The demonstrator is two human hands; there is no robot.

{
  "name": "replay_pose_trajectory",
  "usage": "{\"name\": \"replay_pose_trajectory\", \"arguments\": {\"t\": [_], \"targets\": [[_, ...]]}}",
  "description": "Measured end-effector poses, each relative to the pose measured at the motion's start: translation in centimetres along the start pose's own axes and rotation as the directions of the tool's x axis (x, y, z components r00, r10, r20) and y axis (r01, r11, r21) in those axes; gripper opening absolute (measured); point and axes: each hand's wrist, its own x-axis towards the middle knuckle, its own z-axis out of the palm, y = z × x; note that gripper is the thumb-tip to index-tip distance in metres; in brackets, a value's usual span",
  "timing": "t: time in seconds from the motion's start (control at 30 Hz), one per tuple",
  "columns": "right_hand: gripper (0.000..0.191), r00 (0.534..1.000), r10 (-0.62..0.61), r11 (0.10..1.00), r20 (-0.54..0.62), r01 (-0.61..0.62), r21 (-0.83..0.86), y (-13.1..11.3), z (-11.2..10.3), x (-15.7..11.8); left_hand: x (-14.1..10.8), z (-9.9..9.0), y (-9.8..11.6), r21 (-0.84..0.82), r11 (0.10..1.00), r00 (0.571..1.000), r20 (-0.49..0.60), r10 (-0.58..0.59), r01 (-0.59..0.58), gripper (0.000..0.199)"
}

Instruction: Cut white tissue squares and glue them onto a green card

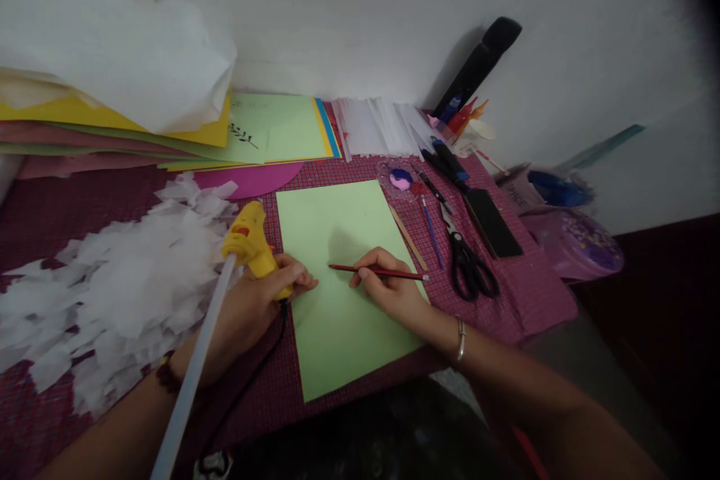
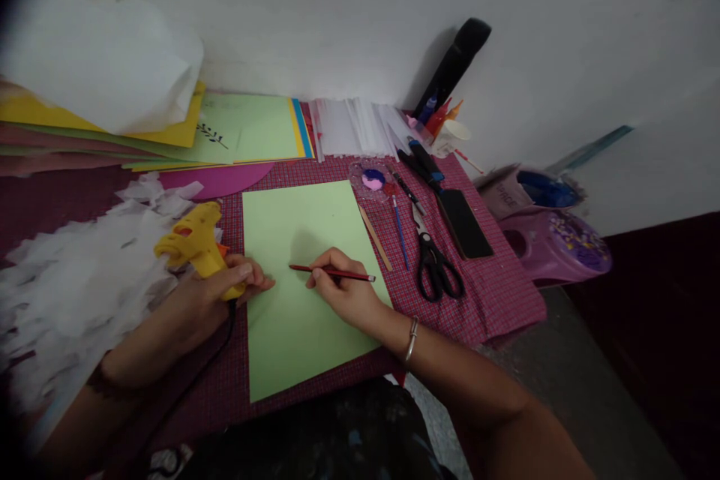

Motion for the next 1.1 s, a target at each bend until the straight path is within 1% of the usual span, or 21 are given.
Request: {"name": "replay_pose_trajectory", "arguments": {"t": [0.07,0.13,0.27,0.43,0.67,0.93,1.1], "targets": [[0.008,1.000,-0.001,1.000,-0.015,0.001,0.000,0.07,0.04,0.02,0.07,-0.12,-0.07,0.023,1.000,1.000,-0.003,-0.009,0.009,0.016],[0.009,1.000,-0.004,1.000,-0.022,0.004,-0.009,0.02,0.05,0.07,0.11,-0.22,-0.12,0.011,1.000,1.000,-0.005,-0.020,0.020,0.015],[0.010,1.000,-0.003,0.999,-0.013,0.002,-0.036,-0.40,-0.07,0.17,0.10,-0.40,-0.22,0.025,0.999,1.000,0.000,-0.029,0.029,0.014],[0.010,1.000,0.014,0.999,-0.007,-0.014,-0.049,-0.51,-0.15,0.10,0.12,-0.50,-0.48,0.005,1.000,1.000,-0.005,-0.021,0.021,0.014],[0.012,1.000,-0.015,0.996,-0.012,0.014,-0.089,-0.08,-0.14,0.02,0.17,-0.37,-0.54,-0.023,1.000,1.000,0.008,-0.005,0.005,0.013],[0.009,0.999,-0.022,0.997,0.032,0.025,-0.076,-0.16,-0.19,0.10,0.20,-0.40,-0.53,-0.016,1.000,1.000,0.000,-0.022,0.022,0.014],[0.010,1.000,-0.009,0.995,0.006,0.009,-0.096,-0.33,-0.12,0.13,0.13,-0.65,-0.59,-0.028,0.998,0.998,0.013,-0.055,0.055,0.013]]}}
